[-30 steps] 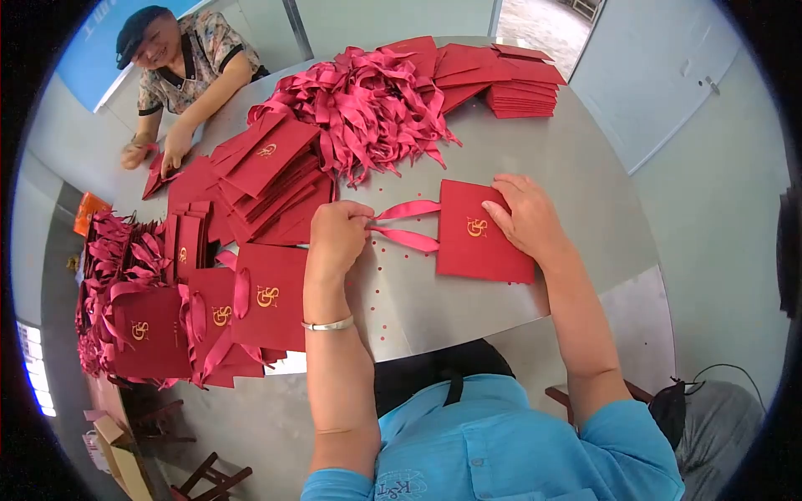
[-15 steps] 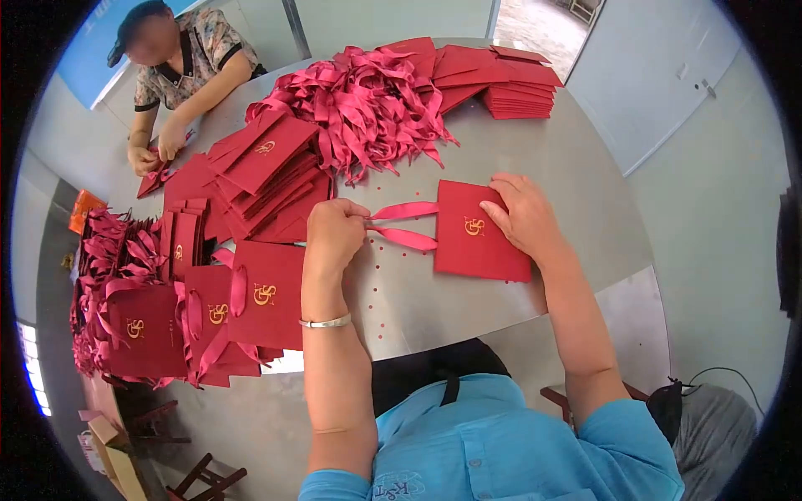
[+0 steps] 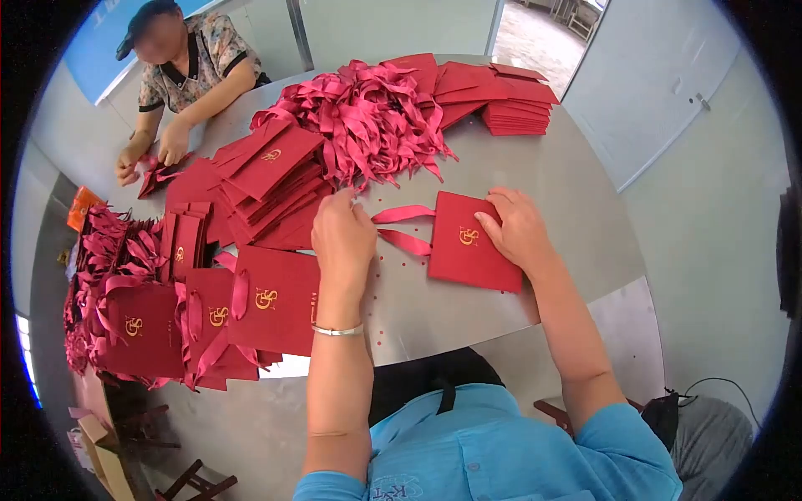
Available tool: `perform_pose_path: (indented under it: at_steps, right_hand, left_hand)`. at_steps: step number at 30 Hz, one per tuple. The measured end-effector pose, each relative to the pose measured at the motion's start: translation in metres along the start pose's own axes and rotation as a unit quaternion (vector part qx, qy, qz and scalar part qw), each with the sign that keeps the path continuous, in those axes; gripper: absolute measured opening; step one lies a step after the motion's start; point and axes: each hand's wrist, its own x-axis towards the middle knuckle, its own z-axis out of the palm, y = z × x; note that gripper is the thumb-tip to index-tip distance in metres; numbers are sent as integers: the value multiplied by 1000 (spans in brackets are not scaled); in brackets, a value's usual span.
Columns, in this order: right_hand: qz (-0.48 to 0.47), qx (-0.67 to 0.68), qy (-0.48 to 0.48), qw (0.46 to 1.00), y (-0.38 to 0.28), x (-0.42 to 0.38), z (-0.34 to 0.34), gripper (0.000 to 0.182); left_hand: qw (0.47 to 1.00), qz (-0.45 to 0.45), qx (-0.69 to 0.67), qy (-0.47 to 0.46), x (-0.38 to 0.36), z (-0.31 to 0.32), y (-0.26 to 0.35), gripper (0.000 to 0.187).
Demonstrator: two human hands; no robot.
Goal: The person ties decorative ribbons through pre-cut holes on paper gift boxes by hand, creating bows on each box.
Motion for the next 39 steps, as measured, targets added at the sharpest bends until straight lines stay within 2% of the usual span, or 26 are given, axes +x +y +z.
perform_pose_path:
  at_steps: [2,4,5,7,11,13,14,17,23,25,26,28,35,39]
  right_hand:
    - [2,-13,5,1000,-5,1,-1,28]
    - [63,-50,-3,997,-14,1,-4,29]
    - [59,-51,-1,997,-18,0,-6,29]
    - [80,-71,-14,994,-26,-1,-10,30]
    - [68,-73,-22,995,-35,1,-15,31]
    - [94,-28,-58,994,-31,2,-13,35]
    - [90,-31,-59,994,-30,3,-14,35]
    - [109,-12,-106,988,-26,14,-18,34]
    - [61,79,-131,986,-13,57,6,27]
    - [31,104,-60,992,-6,74,32,31]
    - [28,102,-59,993,-3,85,43,31]
    - [-70,65,84,992,-1,106,60,36]
    - [-118,-27,82,989,-3,134,79,29]
    - [-108,139,60,982,0,110,63,17]
  left_hand:
    - [993,79,-82,37,-6,3,17,20]
    - [983,94,-152,-43,-20,13,31,16]
    - [971,147,-184,-39,-26,17,38,14]
    - [977,175,-78,-88,-35,13,51,14]
    - [975,209,-21,-72,-41,24,49,14]
    - [970,243,-15,-20,-44,28,51,9]
    - [971,232,5,-64,-45,34,47,11]
    - [970,222,25,-93,-47,33,48,17]
    - [976,196,33,-94,-52,34,54,27]
    - [976,196,32,-91,-52,36,54,28]
    - [976,197,33,-92,-53,36,54,30]
    - [975,200,26,-89,-52,37,52,29]
    - [974,204,11,-96,-51,33,51,27]
    - [976,198,-12,-95,-49,25,51,26]
